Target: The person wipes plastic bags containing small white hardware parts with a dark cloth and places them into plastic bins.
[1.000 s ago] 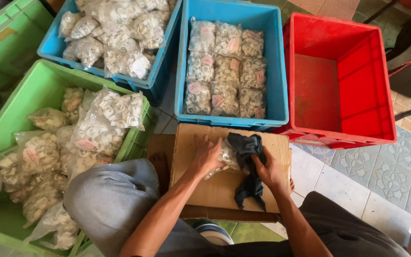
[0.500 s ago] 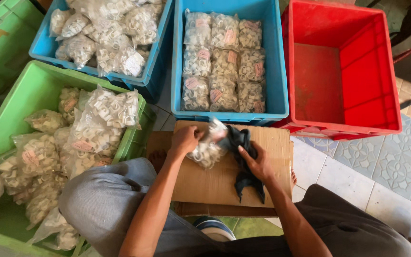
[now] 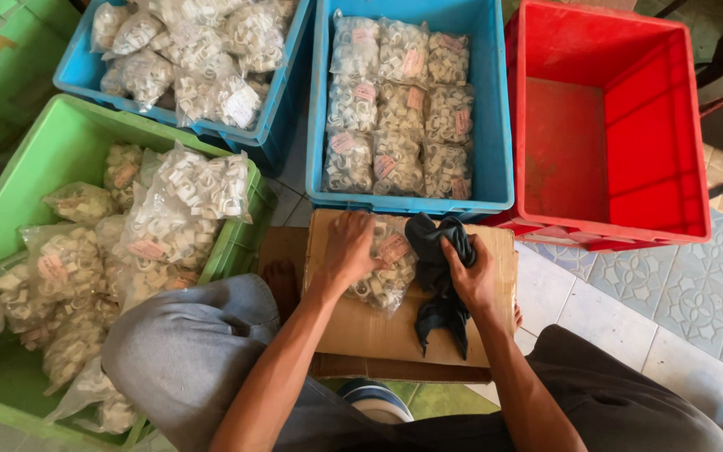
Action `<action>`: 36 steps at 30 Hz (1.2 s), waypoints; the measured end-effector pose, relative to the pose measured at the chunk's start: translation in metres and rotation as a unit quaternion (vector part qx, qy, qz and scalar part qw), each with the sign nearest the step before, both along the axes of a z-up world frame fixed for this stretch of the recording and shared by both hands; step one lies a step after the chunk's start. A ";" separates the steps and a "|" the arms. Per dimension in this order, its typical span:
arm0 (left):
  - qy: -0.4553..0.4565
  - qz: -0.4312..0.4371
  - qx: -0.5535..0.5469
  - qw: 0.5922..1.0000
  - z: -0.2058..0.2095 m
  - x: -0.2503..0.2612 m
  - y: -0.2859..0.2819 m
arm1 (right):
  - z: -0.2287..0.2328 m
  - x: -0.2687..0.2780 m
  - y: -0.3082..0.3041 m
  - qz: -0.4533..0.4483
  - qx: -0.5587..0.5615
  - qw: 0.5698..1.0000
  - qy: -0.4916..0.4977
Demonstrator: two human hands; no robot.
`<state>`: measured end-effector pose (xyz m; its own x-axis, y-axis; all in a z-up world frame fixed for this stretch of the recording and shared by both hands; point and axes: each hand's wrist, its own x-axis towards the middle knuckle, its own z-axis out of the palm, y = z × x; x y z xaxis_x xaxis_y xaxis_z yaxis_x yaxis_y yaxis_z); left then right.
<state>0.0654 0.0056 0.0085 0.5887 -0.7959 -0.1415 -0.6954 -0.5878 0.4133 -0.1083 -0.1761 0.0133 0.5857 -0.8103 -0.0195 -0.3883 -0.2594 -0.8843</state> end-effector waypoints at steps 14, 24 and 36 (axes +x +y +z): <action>-0.046 -0.061 0.124 0.989 -0.044 -0.010 0.016 | -0.023 -0.018 0.096 0.459 -0.307 0.822 -0.139; 0.027 -0.048 0.145 0.988 -0.031 -0.017 0.011 | -0.122 -0.023 0.023 0.244 -0.311 0.918 -0.020; 0.073 -0.042 0.119 0.989 -0.061 -0.013 0.007 | -0.049 0.016 0.050 0.287 -0.298 0.910 -0.001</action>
<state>0.0524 0.0129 -0.0525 0.4809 -0.7752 -0.4096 -0.6898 -0.6229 0.3691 -0.0922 -0.1261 -0.0353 0.9153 -0.2376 0.3251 -0.0367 -0.8532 -0.5203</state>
